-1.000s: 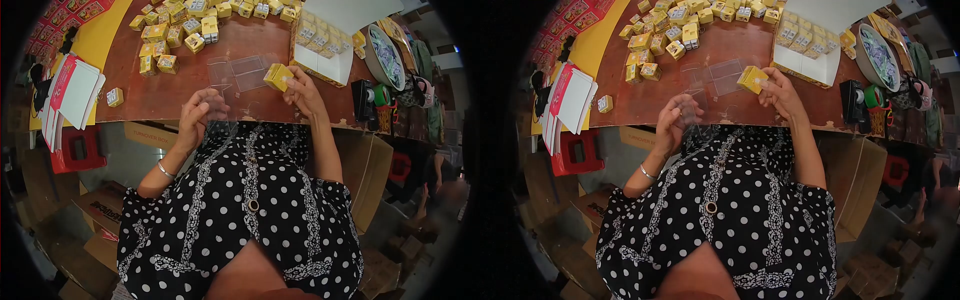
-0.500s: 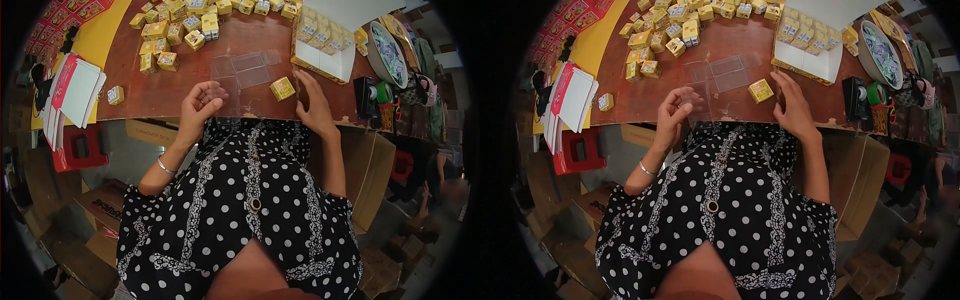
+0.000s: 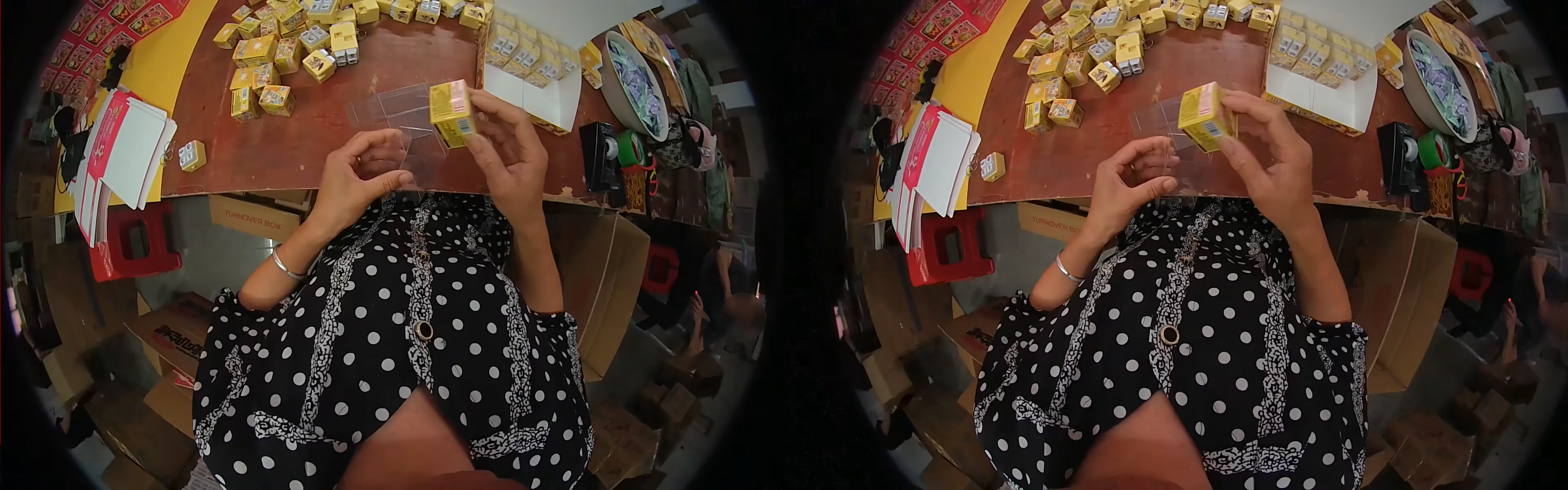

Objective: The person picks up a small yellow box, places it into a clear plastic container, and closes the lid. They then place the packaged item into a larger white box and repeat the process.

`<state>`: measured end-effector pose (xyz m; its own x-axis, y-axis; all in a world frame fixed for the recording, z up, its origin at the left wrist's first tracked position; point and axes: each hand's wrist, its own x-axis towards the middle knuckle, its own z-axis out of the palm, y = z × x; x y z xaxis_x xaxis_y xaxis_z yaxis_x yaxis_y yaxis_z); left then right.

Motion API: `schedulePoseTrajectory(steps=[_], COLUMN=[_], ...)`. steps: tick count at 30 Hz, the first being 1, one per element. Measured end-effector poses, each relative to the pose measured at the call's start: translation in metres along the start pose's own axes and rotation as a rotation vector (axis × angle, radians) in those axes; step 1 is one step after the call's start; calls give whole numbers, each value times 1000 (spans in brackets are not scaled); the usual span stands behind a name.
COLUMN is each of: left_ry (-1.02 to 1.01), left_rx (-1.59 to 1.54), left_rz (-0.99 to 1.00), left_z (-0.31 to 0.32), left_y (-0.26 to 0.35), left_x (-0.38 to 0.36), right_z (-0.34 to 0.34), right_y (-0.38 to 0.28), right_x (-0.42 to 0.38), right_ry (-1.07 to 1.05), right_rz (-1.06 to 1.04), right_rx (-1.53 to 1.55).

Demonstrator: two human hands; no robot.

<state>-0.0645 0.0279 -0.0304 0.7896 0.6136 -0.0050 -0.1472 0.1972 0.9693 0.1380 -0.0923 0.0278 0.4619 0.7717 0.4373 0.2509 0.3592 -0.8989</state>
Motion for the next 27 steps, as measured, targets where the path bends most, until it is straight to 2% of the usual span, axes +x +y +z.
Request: schedulePoseTrajectory(steps=[2, 6, 8, 12, 14, 18, 20, 24, 26, 27], left_ry=[-8, 1, -5, -11, -10, 8, 5, 26, 33, 12], left_rx=[-12, -26, -32, -45, -58, -90, -117, -168, -200, -176], left_rz=[7, -8, -22, 18, 40, 28, 20, 69, 114, 79], left_z=[3, 4, 5, 11, 15, 19, 20, 26, 28, 28], left_y=[3, 1, -1, 0, 4, 6, 4, 10, 17, 20], left_x=[1, -1, -2, -3, -3, 0, 0, -1, 0, 0], right_z=[-2, 1, 1, 4, 6, 0, -5, 0, 12, 12], right_y=[-5, -20, -20, -17, -7, 11, 14, 10, 7, 9], right_x=[6, 6, 7, 8, 5, 6, 6, 1, -9, -14], right_ry=[-225, -279, -367, -426, -339, -304, -396, -398, -40, -41], right_rz=[-232, -169, -260, -297, -169, -121, -235, -361, -3, -4], right_rx=[-488, -625, -710, -728, -519, -383, -519, -698, -251, -249])
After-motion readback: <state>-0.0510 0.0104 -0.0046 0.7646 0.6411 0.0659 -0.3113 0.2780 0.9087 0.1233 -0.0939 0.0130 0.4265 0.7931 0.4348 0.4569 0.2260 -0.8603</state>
